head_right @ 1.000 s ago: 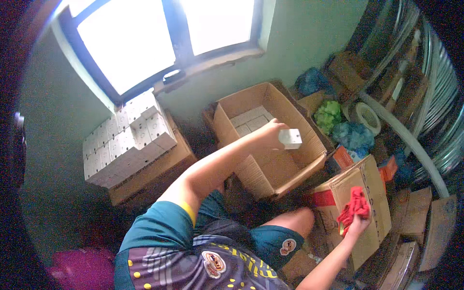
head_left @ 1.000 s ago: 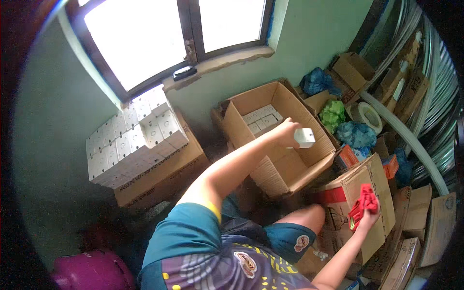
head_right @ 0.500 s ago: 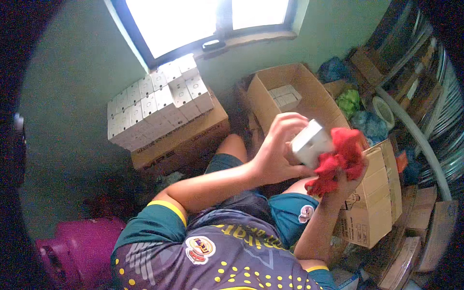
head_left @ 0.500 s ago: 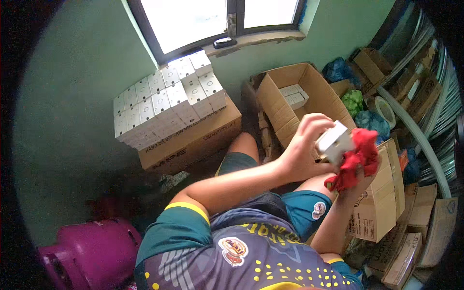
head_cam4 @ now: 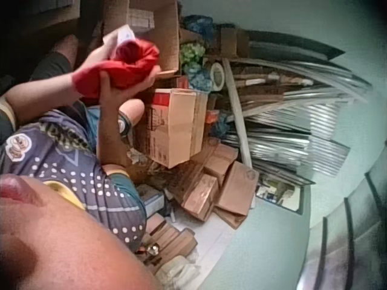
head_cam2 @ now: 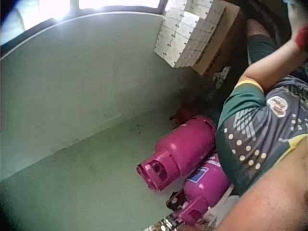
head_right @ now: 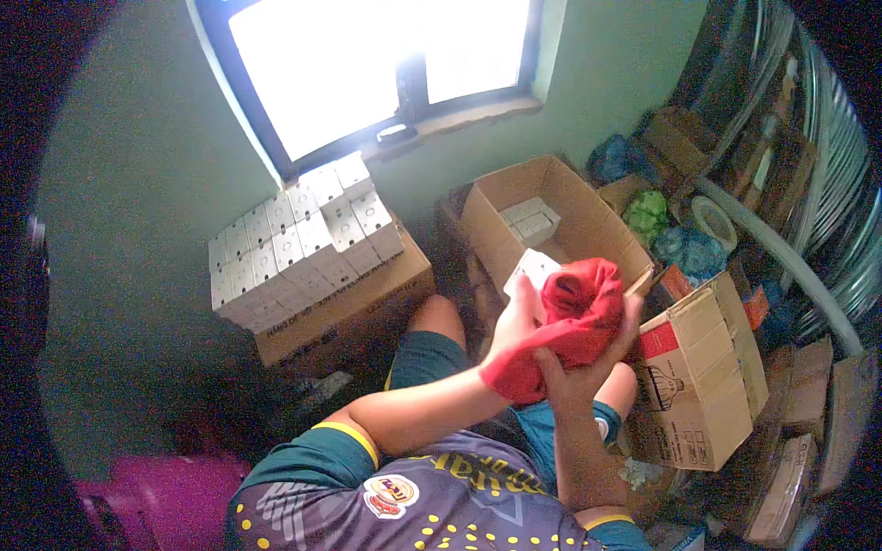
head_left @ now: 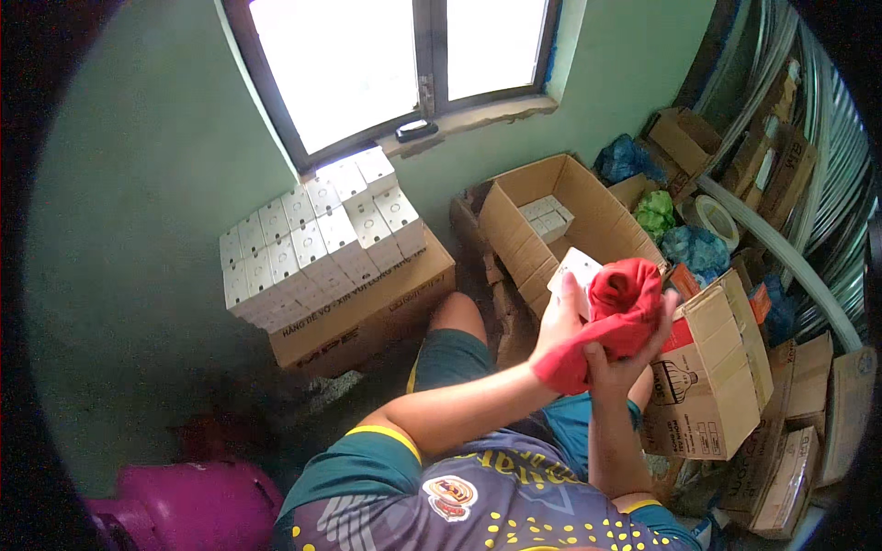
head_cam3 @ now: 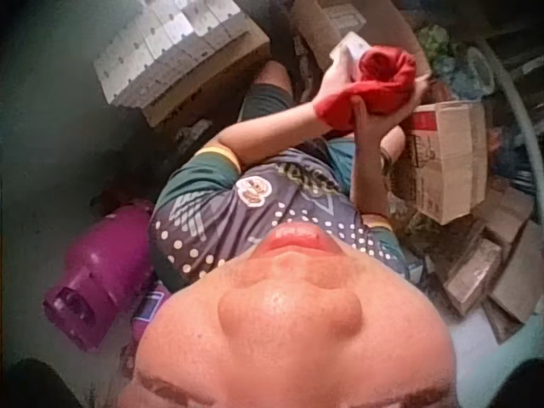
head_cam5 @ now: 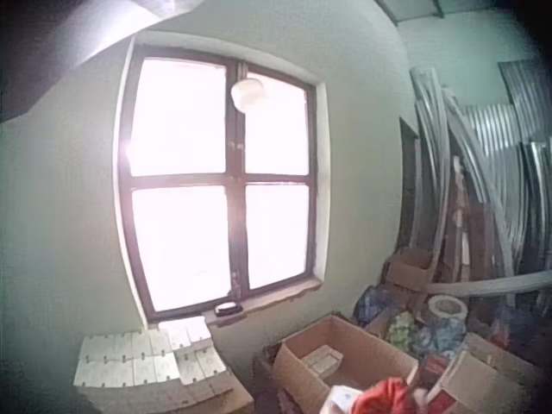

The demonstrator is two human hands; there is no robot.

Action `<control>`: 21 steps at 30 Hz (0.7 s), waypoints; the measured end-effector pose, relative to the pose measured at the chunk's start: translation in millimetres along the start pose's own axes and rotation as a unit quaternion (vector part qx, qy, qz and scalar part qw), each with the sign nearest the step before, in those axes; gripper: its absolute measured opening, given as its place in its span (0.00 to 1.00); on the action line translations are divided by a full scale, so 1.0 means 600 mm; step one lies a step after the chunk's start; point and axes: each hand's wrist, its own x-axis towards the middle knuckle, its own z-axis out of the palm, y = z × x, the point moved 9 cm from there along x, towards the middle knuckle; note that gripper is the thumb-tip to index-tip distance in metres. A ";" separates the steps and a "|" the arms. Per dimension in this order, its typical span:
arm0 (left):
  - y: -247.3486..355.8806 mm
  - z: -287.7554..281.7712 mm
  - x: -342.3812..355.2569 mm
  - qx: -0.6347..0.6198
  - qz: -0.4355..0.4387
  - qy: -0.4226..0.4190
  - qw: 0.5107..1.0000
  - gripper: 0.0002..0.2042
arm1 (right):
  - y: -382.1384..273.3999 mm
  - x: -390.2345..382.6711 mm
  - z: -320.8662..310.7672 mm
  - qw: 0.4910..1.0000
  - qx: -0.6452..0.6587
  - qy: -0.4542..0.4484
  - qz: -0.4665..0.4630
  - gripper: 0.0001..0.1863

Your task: Clean electrical socket or switch plates using a red cloth.

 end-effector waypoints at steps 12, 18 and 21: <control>0.038 0.104 -0.002 -0.096 0.025 -0.163 0.982 0.23 | -0.031 0.006 -0.021 0.993 -0.109 0.029 -0.039 0.43; 0.016 0.114 -0.037 -0.006 0.037 -0.139 0.990 0.21 | 0.037 0.037 -0.074 0.990 0.067 0.099 0.076 0.42; -0.011 0.095 -0.031 -0.073 -0.027 -0.114 0.990 0.21 | 0.031 0.041 -0.071 0.984 0.102 0.120 0.077 0.35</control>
